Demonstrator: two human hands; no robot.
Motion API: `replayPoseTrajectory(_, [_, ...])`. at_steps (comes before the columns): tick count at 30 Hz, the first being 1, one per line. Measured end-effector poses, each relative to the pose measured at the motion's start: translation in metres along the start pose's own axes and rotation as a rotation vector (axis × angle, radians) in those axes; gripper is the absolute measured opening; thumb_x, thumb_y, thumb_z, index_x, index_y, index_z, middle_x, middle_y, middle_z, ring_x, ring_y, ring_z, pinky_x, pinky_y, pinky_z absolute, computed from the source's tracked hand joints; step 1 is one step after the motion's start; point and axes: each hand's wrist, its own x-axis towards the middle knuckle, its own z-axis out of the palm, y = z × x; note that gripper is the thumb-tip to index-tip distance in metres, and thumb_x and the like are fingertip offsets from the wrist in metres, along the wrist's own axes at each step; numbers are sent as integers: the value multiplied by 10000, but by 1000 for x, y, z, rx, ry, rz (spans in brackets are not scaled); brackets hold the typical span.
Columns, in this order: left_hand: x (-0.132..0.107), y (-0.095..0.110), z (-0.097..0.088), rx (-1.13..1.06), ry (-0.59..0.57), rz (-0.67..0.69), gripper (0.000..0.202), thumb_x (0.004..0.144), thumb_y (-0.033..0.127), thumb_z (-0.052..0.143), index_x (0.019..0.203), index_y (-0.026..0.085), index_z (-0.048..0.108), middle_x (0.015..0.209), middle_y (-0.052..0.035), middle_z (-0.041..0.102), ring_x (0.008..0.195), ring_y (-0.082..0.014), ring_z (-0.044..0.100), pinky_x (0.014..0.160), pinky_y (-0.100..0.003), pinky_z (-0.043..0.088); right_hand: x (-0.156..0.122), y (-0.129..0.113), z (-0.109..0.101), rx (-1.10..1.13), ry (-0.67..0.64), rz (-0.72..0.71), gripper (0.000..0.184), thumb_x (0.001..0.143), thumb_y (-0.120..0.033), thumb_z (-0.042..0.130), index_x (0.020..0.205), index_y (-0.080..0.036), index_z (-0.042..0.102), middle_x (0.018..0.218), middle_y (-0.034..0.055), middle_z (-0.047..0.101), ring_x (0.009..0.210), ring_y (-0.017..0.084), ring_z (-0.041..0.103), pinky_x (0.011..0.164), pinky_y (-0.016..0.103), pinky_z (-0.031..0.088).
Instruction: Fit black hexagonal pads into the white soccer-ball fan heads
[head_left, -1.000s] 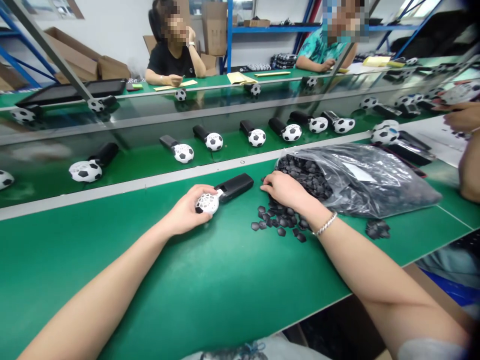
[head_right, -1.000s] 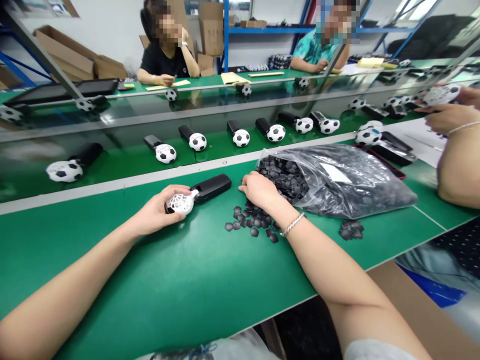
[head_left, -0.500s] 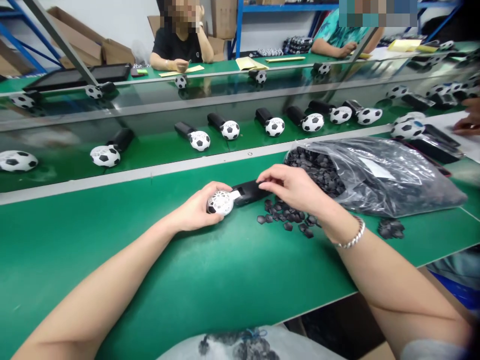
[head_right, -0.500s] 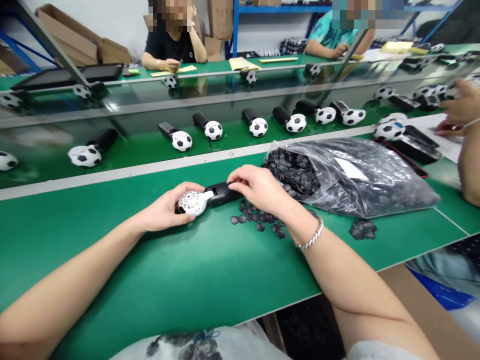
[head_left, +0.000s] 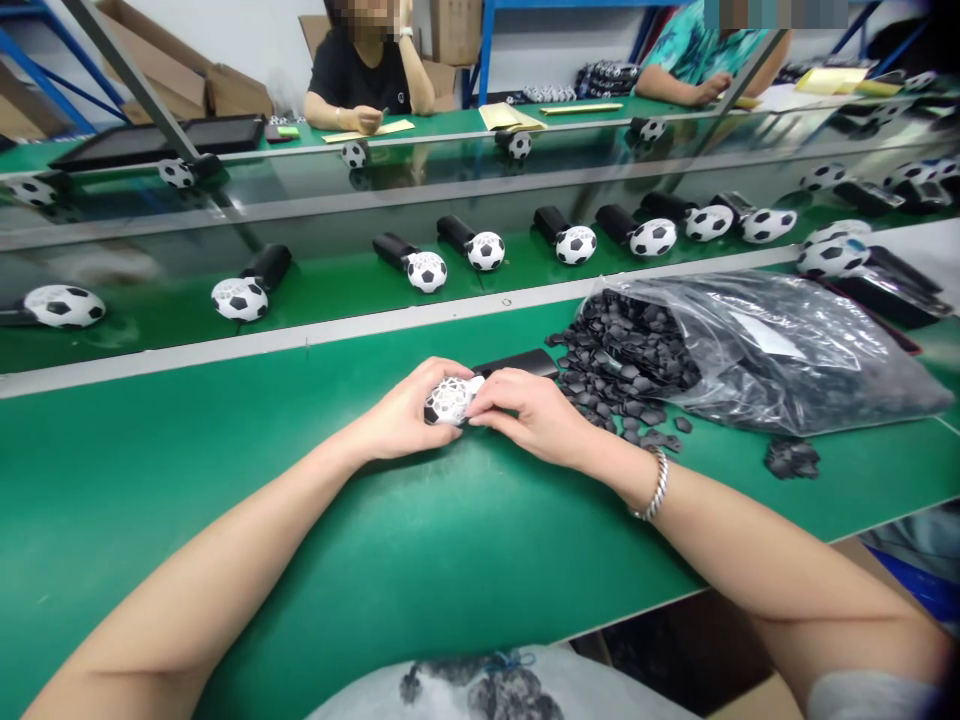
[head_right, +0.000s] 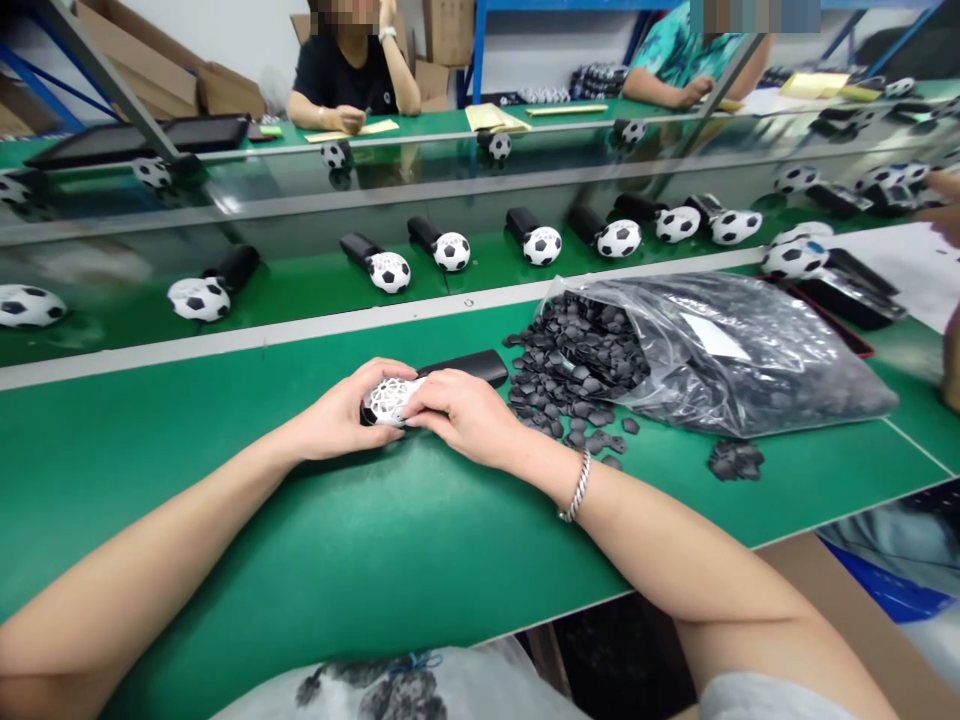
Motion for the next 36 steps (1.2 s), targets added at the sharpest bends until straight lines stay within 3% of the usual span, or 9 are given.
replayPoseTrajectory(10, [2, 0, 5, -24, 40, 15, 458, 724, 288, 625, 1146, 221, 459, 1159, -31, 450, 1090, -221, 441, 966, -330, 377, 1, -3, -1, 77, 28, 35, 17, 833, -140, 551, 837, -154, 561, 770, 25, 595, 700, 143, 533, 643, 252, 425])
replayPoseTrajectory(14, [2, 1, 5, -29, 39, 13, 432, 731, 284, 618, 1131, 216, 468, 1152, -32, 457, 1086, -219, 444, 968, -333, 374, -1, -2, -4, 22, -20, 15, 131, 871, -142, 484, 978, -158, 559, 886, 63, 605, 794, 171, 542, 712, 288, 446])
replayPoseTrajectory(17, [2, 1, 5, -11, 34, 23, 445, 732, 284, 619, 1143, 218, 461, 1163, -34, 452, 1104, -222, 432, 988, -336, 359, -2, -1, -4, -25, -48, -10, 122, 875, -132, 495, 927, -164, 600, 898, 55, 633, 833, 174, 559, 748, 287, 445])
replayPoseTrajectory(27, [0, 1, 4, -3, 44, 7, 447, 735, 294, 623, 1145, 225, 460, 1163, -27, 451, 1095, -217, 434, 971, -330, 371, -2, -5, -6, 34, 21, 68, 47, 867, -133, 527, 887, -160, 561, 838, 26, 626, 730, 139, 578, 652, 239, 445])
replayPoseTrajectory(31, [0, 1, 4, -1, 46, 10, 447, 732, 293, 629, 1142, 229, 463, 1163, -20, 452, 1097, -214, 434, 977, -334, 367, -2, -6, -9, -35, 95, -40, 23, 861, -156, 555, 868, -169, 572, 859, 38, 619, 809, 164, 560, 748, 286, 443])
replayPoseTrajectory(36, [0, 2, 4, -2, 45, 6, 440, 739, 309, 615, 1141, 212, 466, 1164, -44, 452, 1087, -232, 443, 976, -360, 378, -2, -7, -9, -19, 84, -2, 147, 873, -113, 509, 987, -167, 584, 891, 53, 593, 812, 149, 553, 730, 259, 455])
